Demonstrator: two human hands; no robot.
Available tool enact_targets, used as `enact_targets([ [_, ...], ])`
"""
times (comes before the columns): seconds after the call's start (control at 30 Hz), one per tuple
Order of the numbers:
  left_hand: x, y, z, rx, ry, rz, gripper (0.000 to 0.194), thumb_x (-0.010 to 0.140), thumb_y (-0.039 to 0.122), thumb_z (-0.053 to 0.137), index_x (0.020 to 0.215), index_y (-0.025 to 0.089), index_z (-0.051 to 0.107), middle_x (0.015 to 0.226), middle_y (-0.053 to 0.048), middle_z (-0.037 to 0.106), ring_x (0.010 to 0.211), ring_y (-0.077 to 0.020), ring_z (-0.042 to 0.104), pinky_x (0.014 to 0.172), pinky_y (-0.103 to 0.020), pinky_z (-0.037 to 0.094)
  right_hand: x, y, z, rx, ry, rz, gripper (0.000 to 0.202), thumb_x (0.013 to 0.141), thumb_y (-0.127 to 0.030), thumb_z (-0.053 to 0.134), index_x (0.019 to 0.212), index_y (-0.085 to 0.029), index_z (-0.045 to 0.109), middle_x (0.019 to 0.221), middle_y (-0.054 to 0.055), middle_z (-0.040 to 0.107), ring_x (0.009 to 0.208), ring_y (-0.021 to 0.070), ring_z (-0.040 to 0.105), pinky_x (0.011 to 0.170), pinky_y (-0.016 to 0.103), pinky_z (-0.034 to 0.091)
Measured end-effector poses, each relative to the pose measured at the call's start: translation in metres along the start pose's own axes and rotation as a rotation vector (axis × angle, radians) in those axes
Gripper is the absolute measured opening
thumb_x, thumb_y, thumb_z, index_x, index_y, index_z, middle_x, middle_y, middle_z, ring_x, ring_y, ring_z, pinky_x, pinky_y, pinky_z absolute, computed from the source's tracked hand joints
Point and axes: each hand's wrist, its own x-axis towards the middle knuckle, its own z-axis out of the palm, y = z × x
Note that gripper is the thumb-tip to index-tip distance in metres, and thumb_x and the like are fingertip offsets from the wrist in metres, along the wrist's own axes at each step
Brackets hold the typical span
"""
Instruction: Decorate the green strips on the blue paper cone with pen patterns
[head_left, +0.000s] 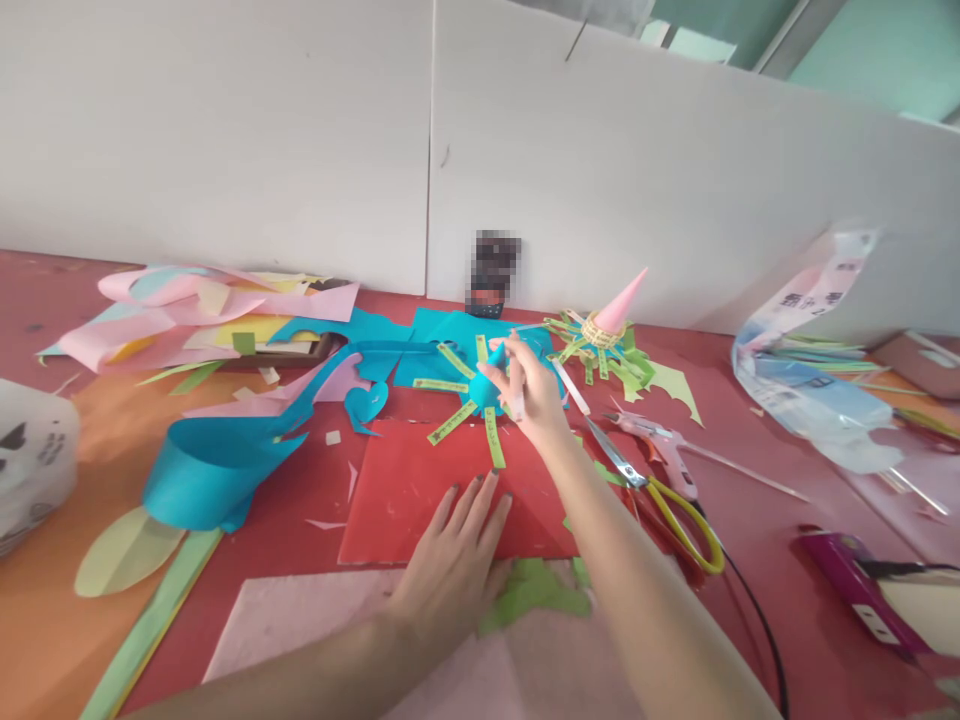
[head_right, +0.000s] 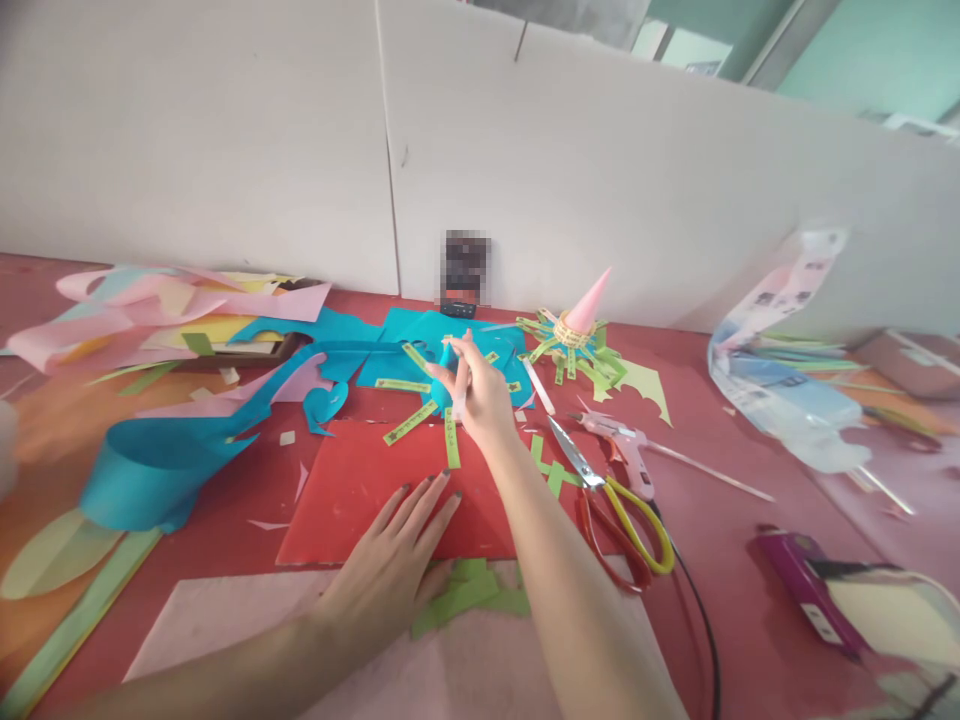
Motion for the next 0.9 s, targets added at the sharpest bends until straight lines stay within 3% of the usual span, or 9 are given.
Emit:
enact_targets([
  [0.07,0.0,0.0,0.0,-0.005,-0.006,-0.004,0.053,0.092,0.043,0.028,0.136,0.014,0.036,0.146,-0.012,0.032,0.131,-0.027,0.034,0.105,-0.044,0.032,-0.003,0.007,-0.001,-0.033,0.043,-0.008,0.034,0.082,-0.046,0.054,0.107,-0.024,0.056,0.063,-0.001,0.061,0.051,0.0165,0.061,0.054,0.028,0.052],
  [0.13,-0.001,0.001,-0.001,-0.007,-0.005,-0.003,0.053,0.092,0.043,0.029,0.136,0.014,0.037,0.145,-0.012,0.033,0.131,-0.0271,0.035,0.105,-0.044,0.032,-0.009,0.006,-0.007,-0.056,0.128,0.022,0.033,0.084,-0.045,0.052,0.108,-0.022,0.054,0.08,0.003,0.066,0.058,0.0161,0.063,0.058,0.028,0.052],
  [0.23,-0.001,0.0,-0.002,-0.009,0.013,-0.007,0.052,0.092,0.043,0.031,0.135,0.014,0.039,0.144,-0.013,0.034,0.13,-0.0276,0.036,0.104,-0.044,0.034,-0.026,-0.002,-0.02,-0.076,0.2,0.107,0.029,0.087,-0.045,0.046,0.103,-0.021,0.054,0.094,0.006,0.066,0.05,0.0115,0.059,0.055,0.026,0.051],
  [0.3,0.0,0.0,-0.002,-0.014,0.02,0.0,0.052,0.091,0.042,0.033,0.134,0.014,0.04,0.144,-0.014,0.036,0.129,-0.028,0.038,0.104,-0.044,0.035,-0.041,-0.006,-0.026,-0.071,0.175,0.152,0.027,0.089,-0.044,0.044,0.101,-0.022,0.053,0.099,0.006,0.065,0.047,0.0101,0.058,0.052,0.025,0.051],
  [0.5,0.003,-0.003,-0.005,-0.053,0.043,0.039,0.052,0.088,0.037,0.042,0.134,0.011,0.038,0.143,-0.016,0.035,0.129,-0.0299,0.038,0.104,-0.047,0.035,-0.079,0.004,-0.025,-0.01,0.085,0.308,0.027,0.091,-0.044,0.039,0.096,-0.022,0.054,0.091,0.006,0.066,0.064,0.0161,0.067,0.052,0.023,0.053],
  [0.7,0.007,-0.006,-0.007,-0.164,0.069,-0.023,0.044,0.09,0.033,0.04,0.131,0.016,0.042,0.143,-0.011,0.038,0.127,-0.0261,0.041,0.101,-0.045,0.04,-0.083,0.015,-0.014,0.096,0.058,0.409,0.028,0.09,-0.047,0.039,0.092,-0.024,0.054,0.088,0.005,0.069,0.061,0.0166,0.068,0.053,0.025,0.053],
  [0.9,0.007,-0.009,-0.004,-0.112,0.044,-0.026,0.05,0.09,0.039,0.04,0.133,0.015,0.04,0.143,-0.01,0.038,0.13,-0.0255,0.037,0.105,-0.044,0.035,-0.085,0.015,-0.01,0.137,0.08,0.441,0.028,0.089,-0.048,0.041,0.09,-0.024,0.057,0.08,0.003,0.07,0.059,0.0164,0.067,0.052,0.024,0.052],
])
